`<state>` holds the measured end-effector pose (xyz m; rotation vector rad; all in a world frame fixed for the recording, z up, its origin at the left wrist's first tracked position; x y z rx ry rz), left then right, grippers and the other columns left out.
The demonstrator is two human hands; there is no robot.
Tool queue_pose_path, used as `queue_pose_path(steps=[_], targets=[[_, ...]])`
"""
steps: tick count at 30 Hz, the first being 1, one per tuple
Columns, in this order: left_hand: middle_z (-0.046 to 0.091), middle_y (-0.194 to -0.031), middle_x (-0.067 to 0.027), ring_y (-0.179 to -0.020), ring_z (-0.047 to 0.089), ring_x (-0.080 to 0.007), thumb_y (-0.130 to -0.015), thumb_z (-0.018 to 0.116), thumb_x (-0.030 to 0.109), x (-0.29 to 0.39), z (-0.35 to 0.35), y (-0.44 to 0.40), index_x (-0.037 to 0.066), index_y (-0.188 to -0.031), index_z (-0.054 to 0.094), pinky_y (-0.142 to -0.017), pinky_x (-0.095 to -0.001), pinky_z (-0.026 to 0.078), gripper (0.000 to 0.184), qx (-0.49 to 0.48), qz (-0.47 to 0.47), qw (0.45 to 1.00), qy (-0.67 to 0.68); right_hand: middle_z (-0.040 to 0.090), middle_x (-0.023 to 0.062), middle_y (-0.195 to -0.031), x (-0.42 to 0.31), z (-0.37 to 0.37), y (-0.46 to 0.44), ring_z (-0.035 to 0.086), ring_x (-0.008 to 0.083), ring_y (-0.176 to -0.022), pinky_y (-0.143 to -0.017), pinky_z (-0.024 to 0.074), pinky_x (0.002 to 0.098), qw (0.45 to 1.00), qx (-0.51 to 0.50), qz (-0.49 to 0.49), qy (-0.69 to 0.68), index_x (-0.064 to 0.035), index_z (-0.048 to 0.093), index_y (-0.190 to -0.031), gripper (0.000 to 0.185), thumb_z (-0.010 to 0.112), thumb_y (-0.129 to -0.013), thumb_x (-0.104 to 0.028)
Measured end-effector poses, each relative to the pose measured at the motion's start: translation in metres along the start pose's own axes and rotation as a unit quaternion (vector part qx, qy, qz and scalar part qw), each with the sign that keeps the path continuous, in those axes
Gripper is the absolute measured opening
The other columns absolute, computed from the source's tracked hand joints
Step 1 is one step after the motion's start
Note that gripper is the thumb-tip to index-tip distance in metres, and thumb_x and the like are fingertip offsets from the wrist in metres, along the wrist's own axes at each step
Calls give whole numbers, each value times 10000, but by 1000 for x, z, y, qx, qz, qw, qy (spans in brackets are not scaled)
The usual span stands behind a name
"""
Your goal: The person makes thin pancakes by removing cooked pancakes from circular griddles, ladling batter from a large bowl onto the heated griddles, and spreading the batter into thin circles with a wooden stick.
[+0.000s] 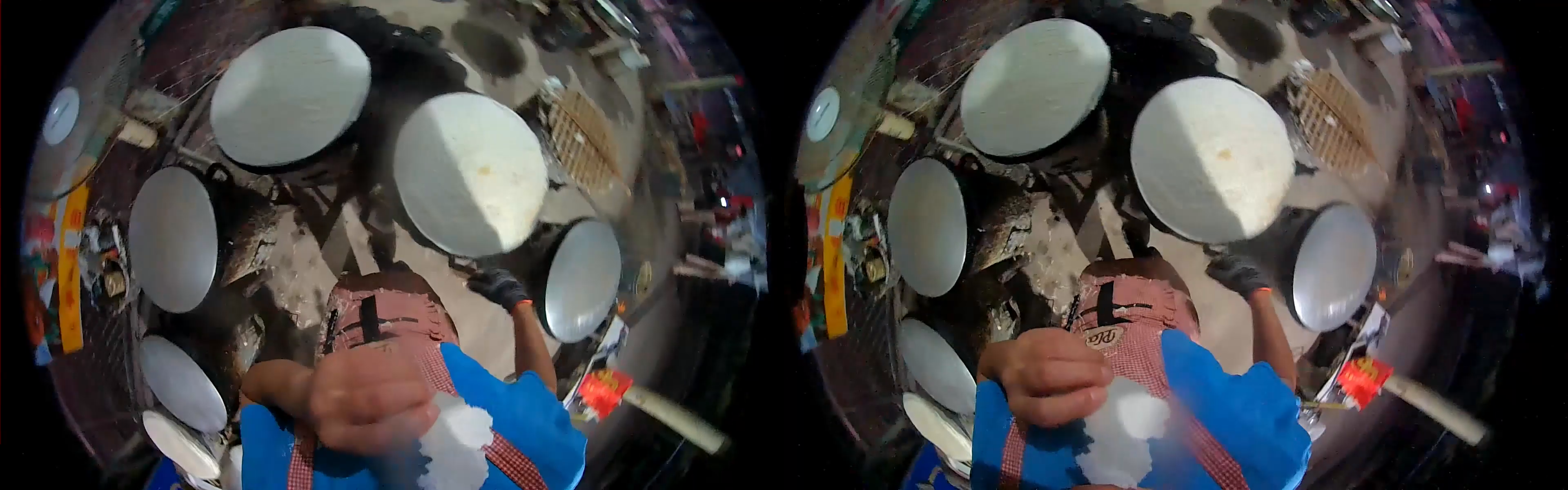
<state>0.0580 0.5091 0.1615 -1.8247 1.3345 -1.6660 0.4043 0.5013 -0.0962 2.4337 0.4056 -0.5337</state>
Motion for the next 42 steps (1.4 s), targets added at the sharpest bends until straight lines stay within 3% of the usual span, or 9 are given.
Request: queue_pose_path(steps=[4, 13, 17, 21, 30, 34, 35, 39, 42], targets=[[547, -814, -121, -638, 572, -208, -637, 599, 81, 25, 13, 14, 14, -837, 566, -526, -273, 492, 213, -17, 28, 997, 76, 590, 128, -845, -16, 64, 23, 545, 315, -806, -705, 424, 404, 996, -52, 3, 78, -89, 590, -843, 291, 506, -750, -351], [567, -840, -128, -706, 582, -223, -735, 569, 73, 67, 35, 21, 49, -876, 529, -547, -258, 507, 149, 10, 64, 997, 39, 574, 156, -788, -77, 35, -34, 548, 296, -757, -626, 416, 442, 972, 176, -3, 156, -69, 570, -795, 185, 516, -694, -214], [565, -839, -146, -691, 582, -228, -737, 570, 60, 75, 41, 13, 46, -888, 499, -545, -265, 516, 167, 32, 60, 997, 24, 547, 104, -841, -100, 21, -76, 511, 303, -815, -653, 385, 430, 908, 375, -26, 186, -113, 556, -855, 255, 572, -683, -301], [560, -857, -163, -674, 581, -237, -734, 582, 66, 76, 53, 20, 29, -902, 466, -538, -283, 518, 207, 103, 27, 993, 54, 556, 106, -804, -106, 10, -114, 525, 293, -781, -639, 403, 410, 920, 320, -21, 224, -93, 543, -894, 260, 522, -659, -203], [554, -875, -158, -679, 590, -230, -674, 603, -1, 69, 25, 29, -20, -853, 539, -554, -285, 511, 191, 86, 1, 987, 133, 563, 89, -713, -110, 0, -124, 542, 263, -695, -599, 394, 399, 918, 304, 32, 254, -116, 595, -702, 179, 565, -645, -284], [548, -887, -168, -717, 592, -237, -687, 598, 17, 69, 14, 38, -24, -856, 545, -592, -291, 507, 181, 87, 3, 984, 156, 560, 93, -714, -106, -15, -115, 536, 264, -721, -604, 383, 411, 908, 332, 54, 251, -121, 591, -697, 205, 545, -661, -318], [548, -887, -171, -727, 592, -241, -693, 593, 22, 69, 10, 40, -25, -857, 545, -603, -296, 506, 177, 80, 3, 983, 168, 527, 91, -627, -100, -15, -114, 517, 280, -639, -568, 376, 414, 871, 430, -4, 238, -129, 563, -628, 155, 537, -643, -281], [550, -897, -185, -754, 590, -261, -722, 558, 28, 71, 3, 50, -28, -864, 546, -635, -320, 501, 154, 74, -4, 968, 240, 568, 90, -809, -100, -21, -110, 525, 271, -790, -680, 374, 413, 910, 338, 84, 226, -131, 585, -836, 268, 525, -690, -347], [549, -910, -184, -760, 589, -267, -736, 535, 18, 69, -1, 50, -31, -870, 544, -646, -331, 499, 143, 54, 3, 949, 310, 559, 131, -916, -105, -9, -98, 511, 308, -861, -731, 368, 440, 882, 429, 3, 196, -95, 569, -980, 367, 541, -696, -324]])
Point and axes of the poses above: each hand's wrist, its own y-axis away from the middle knuckle, its own z-axis out of the palm, x = y × z, the point moved 1 cm from there along -y, towards the middle knuckle
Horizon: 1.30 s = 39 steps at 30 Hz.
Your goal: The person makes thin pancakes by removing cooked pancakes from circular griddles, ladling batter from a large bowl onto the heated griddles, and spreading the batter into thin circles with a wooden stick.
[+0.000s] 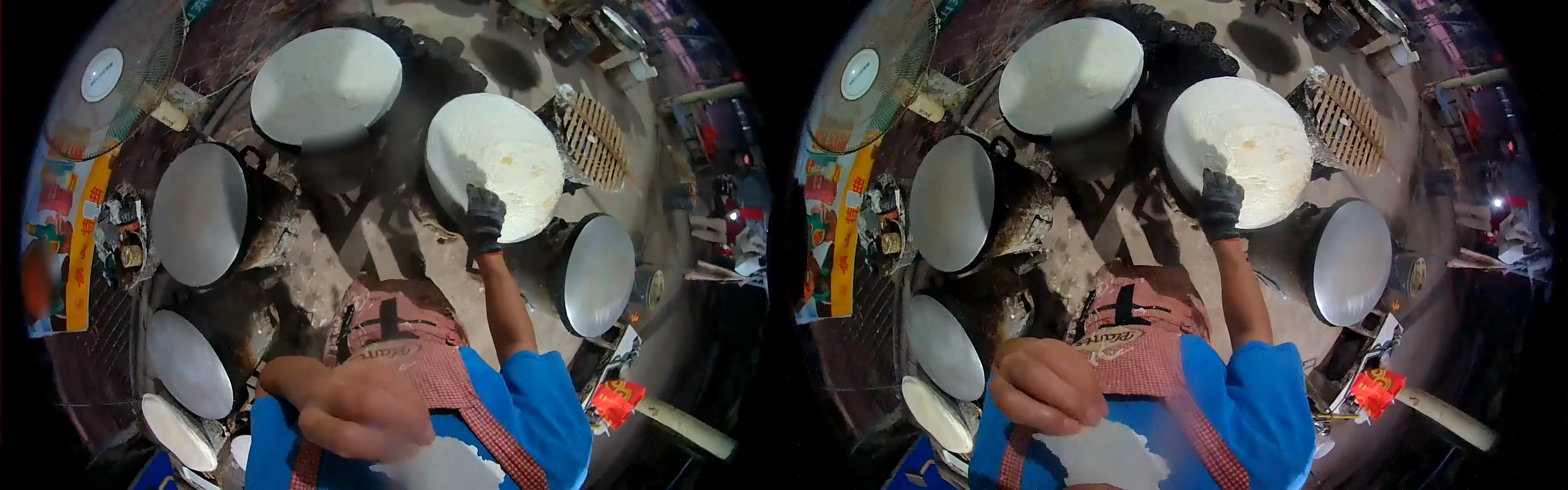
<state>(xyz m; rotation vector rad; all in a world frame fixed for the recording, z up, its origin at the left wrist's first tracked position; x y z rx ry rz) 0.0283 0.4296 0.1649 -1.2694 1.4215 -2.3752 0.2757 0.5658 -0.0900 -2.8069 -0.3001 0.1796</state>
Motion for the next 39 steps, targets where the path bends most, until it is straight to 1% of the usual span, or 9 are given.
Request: queue_pose_path(steps=[1, 4, 7, 18, 26, 28, 34, 36, 39], targets=[[550, -911, -184, -752, 590, -267, -740, 531, 17, 1, -2, 0, -33, -865, 545, -640, -329, 500, 136, -6, 4, 1000, 17, 533, 135, -1020, -3, 2, 7, 485, 305, -937, -799, 344, 441, 998, -63, 11, 13, -80, 502, -1109, 495, 553, -699, -352], [552, -912, -183, -728, 593, -264, -750, 524, 16, 6, -3, 0, -36, -850, 548, -622, -325, 503, 116, -7, 21, 999, 45, 549, 124, -955, 3, 27, 26, 498, 300, -901, -754, 359, 450, 1000, -6, -13, 18, -106, 559, -1002, 371, 532, -710, -333], [552, -900, -182, -703, 594, -254, -745, 536, 14, 12, 0, 4, -38, -830, 551, -600, -318, 507, 101, 30, 35, 999, 26, 554, 85, -846, 14, 32, 26, 504, 280, -846, -716, 362, 421, 984, -161, 38, 59, -147, 565, -985, 312, 516, -707, -282], [557, -839, -150, -674, 597, -233, -713, 574, 1, 23, -16, 6, -17, -806, 536, -526, -281, 521, 101, 83, 62, 991, -82, 576, 66, -772, 41, -21, -9, 536, 248, -741, -655, 399, 390, 987, 102, 72, 100, -136, 600, -849, 162, 547, -732, -236], [576, -785, -117, -626, 595, -205, -714, 559, 2, 29, -8, 20, 2, -758, 517, -505, -249, 508, 60, 196, 51, 965, -167, 578, 103, -750, 62, -70, -58, 549, 283, -707, -626, 430, 388, 981, 146, 25, 128, -114, 598, -798, 156, 535, -761, -251], [573, -784, -118, -624, 588, -197, -715, 560, 19, 29, -12, 12, -1, -759, 536, -511, -249, 503, 55, 178, 69, 963, -189, 588, 111, -781, 74, -83, -76, 555, 295, -708, -618, 440, 376, 970, 164, 31, 176, -102, 601, -799, 190, 550, -761, -281], [560, -801, -110, -645, 564, -185, -678, 610, 23, 30, -28, 1, 13, -806, 591, -538, -242, 496, 130, 20, 58, 984, -168, 606, 127, -831, 129, -124, -152, 572, 296, -799, -690, 447, 346, 994, 71, 81, -33, -73, 615, -862, 295, 578, -748, -343], [550, -826, -103, -685, 564, -182, -628, 669, 4, 26, -21, -14, 51, -787, 614, -567, -225, 514, 175, 1, 36, 986, -162, 610, 136, -959, 157, -141, -185, 588, 205, -882, -771, 437, 295, 982, 7, 157, -109, -36, 604, -973, 363, 626, -738, -312], [543, -853, -111, -716, 566, -189, -627, 671, -18, 10, -9, -32, 32, -803, 612, -586, -235, 520, 192, -26, 36, 991, -122, 626, 83, -841, 246, -151, -255, 581, 184, -804, -733, 442, 290, 994, -20, 79, -66, -39, 604, -971, 313, 611, -756, -267]])
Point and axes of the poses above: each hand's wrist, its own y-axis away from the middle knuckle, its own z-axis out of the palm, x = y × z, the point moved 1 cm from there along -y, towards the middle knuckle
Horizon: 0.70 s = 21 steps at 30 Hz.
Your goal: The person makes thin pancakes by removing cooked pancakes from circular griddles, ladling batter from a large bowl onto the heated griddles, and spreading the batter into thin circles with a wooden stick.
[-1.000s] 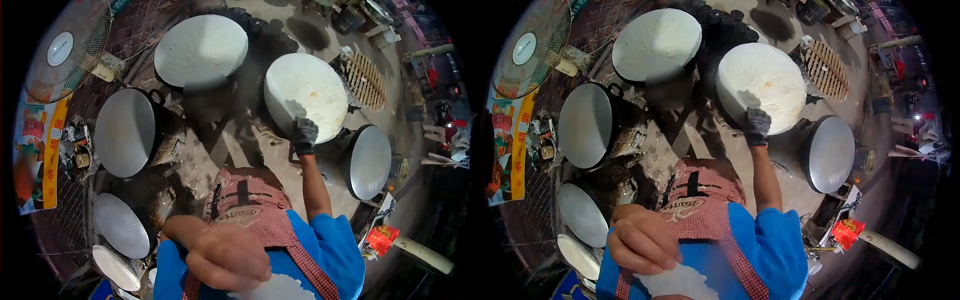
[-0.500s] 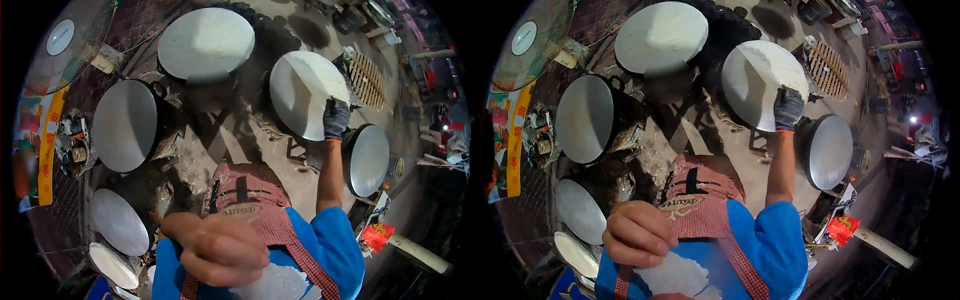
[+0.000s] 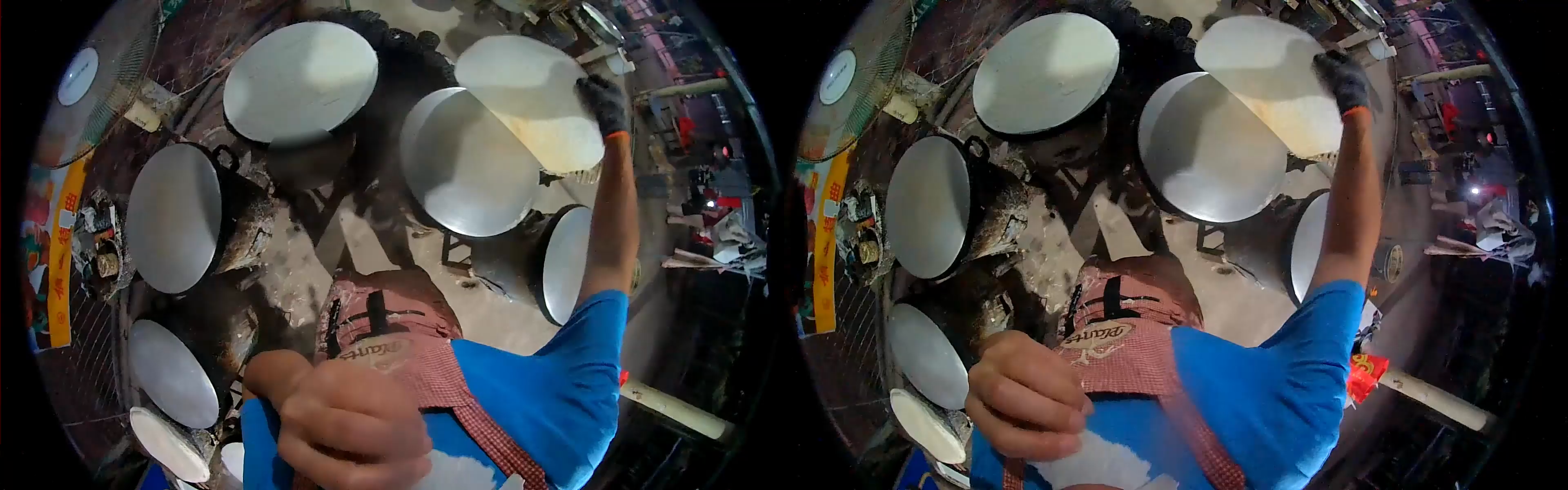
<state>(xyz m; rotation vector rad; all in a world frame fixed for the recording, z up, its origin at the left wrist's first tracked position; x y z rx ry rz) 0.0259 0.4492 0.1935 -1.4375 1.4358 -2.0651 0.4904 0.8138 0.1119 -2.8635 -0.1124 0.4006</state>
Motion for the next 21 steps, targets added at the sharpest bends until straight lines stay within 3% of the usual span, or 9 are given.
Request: queue_pose_path(steps=[2, 3, 4, 6, 9, 13, 16, 21], targets=[[540, -860, -114, -728, 569, -195, -635, 670, -15, -14, 14, -14, 28, -813, 612, -591, -239, 521, 193, -9, 0, 1000, 11, 609, 57, -755, 49, -23, -44, 566, 194, -739, -704, 441, 307, 995, -26, 17, -93, -39, 599, -969, 319, 580, -773, -290], [539, -861, -116, -733, 571, -198, -642, 669, -9, -22, 22, -23, 28, -820, 612, -594, -240, 520, 191, -10, -5, 1000, 11, 596, 48, -719, 52, -47, -52, 558, 203, -709, -687, 439, 320, 980, -42, 97, -170, -37, 598, -959, 327, 562, -783, -310], [538, -863, -118, -738, 573, -202, -649, 668, -4, -33, 32, -32, 28, -827, 612, -597, -241, 520, 189, -11, -8, 1000, 12, 575, 44, -690, 65, -60, -57, 527, 176, -653, -621, 429, 314, 974, 50, 75, -208, -25, 600, -869, 312, 570, -767, -318], [542, -871, -127, -743, 577, -206, -662, 663, 11, -57, 53, -47, 27, -838, 612, -605, -242, 518, 185, 9, -6, 1000, -17, 570, 59, -738, 99, -79, -53, 526, 190, -692, -642, 430, 322, 970, 136, 62, -193, -27, 588, -898, 318, 555, -773, -318], [552, -878, -136, -739, 582, -206, -678, 658, 37, -91, 78, -77, 25, -860, 611, -612, -244, 515, 189, -3, -29, 999, -41, 562, 80, -811, 173, -77, -34, 525, 213, -752, -673, 430, 335, 976, 169, 90, -104, -30, 569, -942, 332, 531, -783, -319], [567, -873, -133, -725, 588, -197, -684, 654, 52, -129, 106, -107, 25, -862, 618, -609, -248, 514, 184, -50, -46, 998, -13, 551, 109, -909, 268, -20, 19, 522, 242, -831, -714, 432, 352, 980, 81, 173, 64, -34, 545, -1000, 353, 501, -797, -320], [569, -849, -128, -716, 587, -191, -681, 647, 39, -152, 122, -127, 23, -841, 626, -599, -239, 512, 162, -29, -53, 997, -47, 543, 130, -982, 316, 43, 66, 521, 265, -891, -745, 433, 365, 960, -36, 219, 169, -37, 526, -1043, 372, 478, -807, -320], [565, -814, -121, -654, 567, -192, -692, 597, 16, -173, 130, -139, 3, -811, 606, -544, -245, 488, 121, -14, -46, 984, -172, 529, 166, -1104, 355, 127, 134, 518, 302, -990, -796, 434, 386, 907, -208, 221, 293, -42, 496, -1116, 408, 439, -823, -321]])
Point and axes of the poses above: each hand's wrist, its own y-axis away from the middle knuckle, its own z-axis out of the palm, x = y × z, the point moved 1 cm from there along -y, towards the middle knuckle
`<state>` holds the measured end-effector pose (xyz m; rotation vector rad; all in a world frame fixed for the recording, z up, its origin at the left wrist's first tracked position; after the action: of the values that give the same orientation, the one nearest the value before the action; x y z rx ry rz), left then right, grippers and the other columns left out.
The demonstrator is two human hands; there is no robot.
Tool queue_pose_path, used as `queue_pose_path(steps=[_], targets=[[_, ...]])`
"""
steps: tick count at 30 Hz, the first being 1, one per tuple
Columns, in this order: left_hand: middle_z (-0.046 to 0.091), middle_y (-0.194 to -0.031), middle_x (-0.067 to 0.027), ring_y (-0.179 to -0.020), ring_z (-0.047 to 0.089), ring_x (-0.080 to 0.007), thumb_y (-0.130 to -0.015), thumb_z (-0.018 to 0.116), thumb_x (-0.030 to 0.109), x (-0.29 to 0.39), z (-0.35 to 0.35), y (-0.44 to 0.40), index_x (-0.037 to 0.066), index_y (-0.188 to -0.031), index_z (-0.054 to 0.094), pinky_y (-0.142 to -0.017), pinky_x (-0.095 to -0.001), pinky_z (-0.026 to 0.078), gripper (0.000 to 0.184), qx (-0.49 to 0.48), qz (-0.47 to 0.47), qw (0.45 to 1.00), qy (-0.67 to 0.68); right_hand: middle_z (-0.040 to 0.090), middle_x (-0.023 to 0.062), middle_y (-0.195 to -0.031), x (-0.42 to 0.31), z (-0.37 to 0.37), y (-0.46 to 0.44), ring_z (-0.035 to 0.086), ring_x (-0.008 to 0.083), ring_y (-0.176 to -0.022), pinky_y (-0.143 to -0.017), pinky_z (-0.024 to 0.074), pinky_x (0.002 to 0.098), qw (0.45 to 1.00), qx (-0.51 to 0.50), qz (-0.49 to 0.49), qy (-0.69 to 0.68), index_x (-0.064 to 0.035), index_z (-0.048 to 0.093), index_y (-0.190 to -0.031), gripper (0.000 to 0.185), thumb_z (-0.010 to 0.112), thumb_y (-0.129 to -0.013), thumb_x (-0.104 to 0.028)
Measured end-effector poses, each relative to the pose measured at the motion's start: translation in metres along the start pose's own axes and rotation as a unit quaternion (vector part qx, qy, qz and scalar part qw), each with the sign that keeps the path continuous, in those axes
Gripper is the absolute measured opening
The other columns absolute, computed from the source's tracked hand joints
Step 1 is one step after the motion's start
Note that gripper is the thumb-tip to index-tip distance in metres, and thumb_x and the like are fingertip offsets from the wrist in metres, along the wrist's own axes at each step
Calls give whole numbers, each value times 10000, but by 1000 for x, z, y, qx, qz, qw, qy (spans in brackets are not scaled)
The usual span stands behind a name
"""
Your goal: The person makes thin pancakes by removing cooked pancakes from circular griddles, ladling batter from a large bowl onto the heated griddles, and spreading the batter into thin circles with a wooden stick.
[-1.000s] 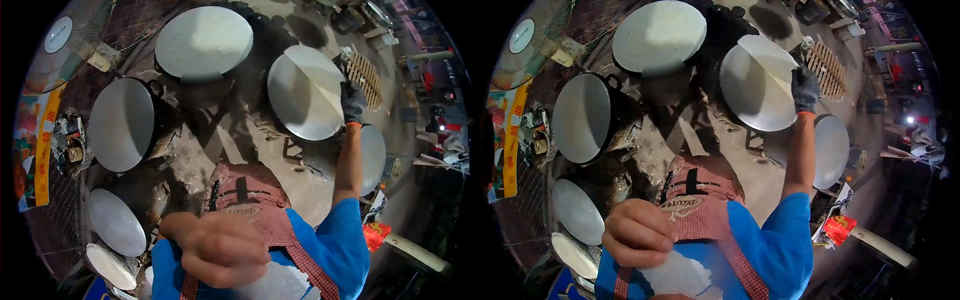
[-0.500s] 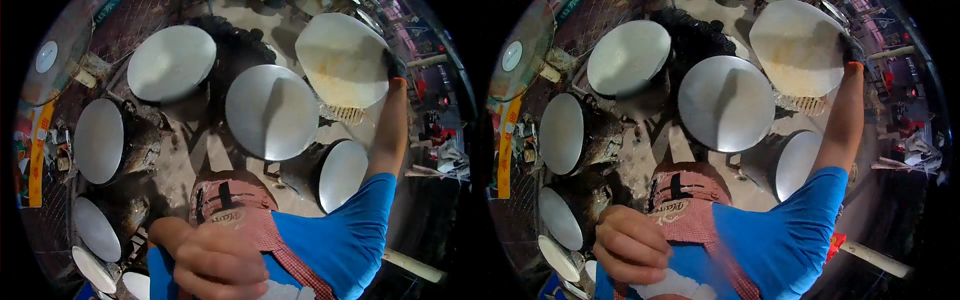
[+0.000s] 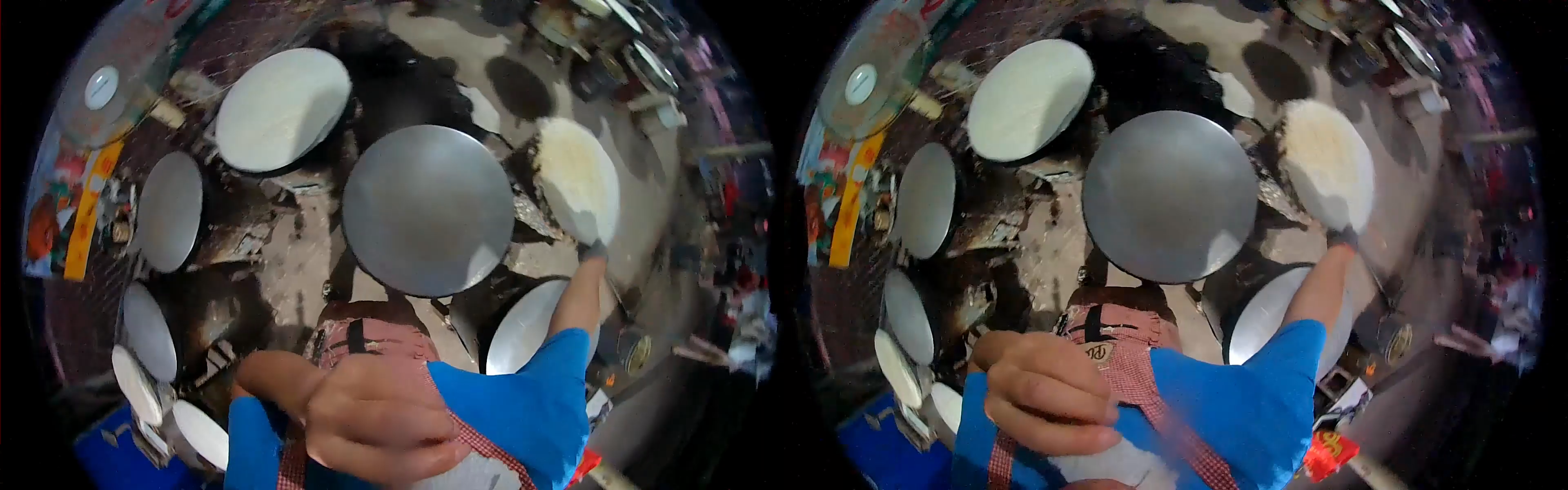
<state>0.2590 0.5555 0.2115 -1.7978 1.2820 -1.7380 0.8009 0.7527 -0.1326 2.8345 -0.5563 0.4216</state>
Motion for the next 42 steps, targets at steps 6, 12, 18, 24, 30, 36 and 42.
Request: queue_pose_path(steps=[6, 12, 18, 24, 30, 36, 42], targets=[[584, -751, -120, -617, 566, -190, -703, 609, 37, 18, -6, 43, -9, -807, 608, -501, -257, 473, 114, 187, 5, 982, -25, 556, 138, -1014, -11, -16, 11, 521, 247, -966, -834, 408, 320, 989, 53, 31, -137, -21, 539, -1056, 281, 467, -830, -171], [569, -825, -129, -684, 564, -216, -739, 601, 64, 99, -2, 102, 1, -864, 602, -560, -279, 466, 140, 334, 106, 935, -52, 527, 125, -1097, -73, -51, 36, 497, 236, -1011, -870, 387, 327, 873, 363, 25, -323, -19, 528, -1086, 298, 441, -841, -166], [555, -898, -138, -751, 562, -242, -776, 593, 92, 227, 21, 213, 11, -922, 596, -620, -300, 459, 167, 373, 42, 912, -166, 499, 111, -1169, -309, -83, 247, 479, 227, -1035, -862, 390, 340, 698, 136, -405, -575, -15, 533, -1096, 298, 448, -837, -134], [537, -985, -142, -839, 543, -287, -766, 586, 121, 326, 145, 413, 19, -1035, 546, -719, -336, 459, 291, 581, -391, 528, -480, 568, 126, -997, -436, -64, 664, 535, 237, -928, -814, 414, 320, 475, -204, -824, -232, -20, 557, -1029, 266, 516, -811, -169], [534, -909, -135, -840, 542, -282, -722, 601, 148, 354, 355, 557, 53, -973, 560, -720, -363, 445, 272, 818, -481, -35, -314, 577, 161, -992, -388, 8, 913, 549, 299, -897, -786, 425, 343, 229, -195, -953, -22, -26, 549, -1022, 332, 583, -750, -214], [557, -980, -181, -792, 574, -276, -775, 553, 359, 320, 341, 697, 116, -1226, 388, -699, -367, 455, 539, 891, -400, -45, -209, 574, 165, -992, -406, 147, 1043, 564, 256, -864, -766, 444, 351, 210, -262, -906, 258, -26, 515, -1078, 422, 603, -697, -183], [536, -685, -65, -557, 481, -178, -784, 573, 291, 304, 282, 796, 42, -971, 534, -444, -303, 383, 314, 994, -43, -33, -93, 558, 89, -713, -391, 180, 1062, 560, 206, -624, -438, 469, 329, 202, -384, -798, 418, -10, 532, -916, 237, 591, -693, -66]])
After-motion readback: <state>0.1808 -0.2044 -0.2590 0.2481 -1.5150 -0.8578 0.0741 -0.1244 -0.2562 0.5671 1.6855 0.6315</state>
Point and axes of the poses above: each hand's wrist, its own y-axis away from the middle knuckle, its own z-axis out of the palm, x = y × z, the point moved 1 cm from there along -y, towards the middle knuckle
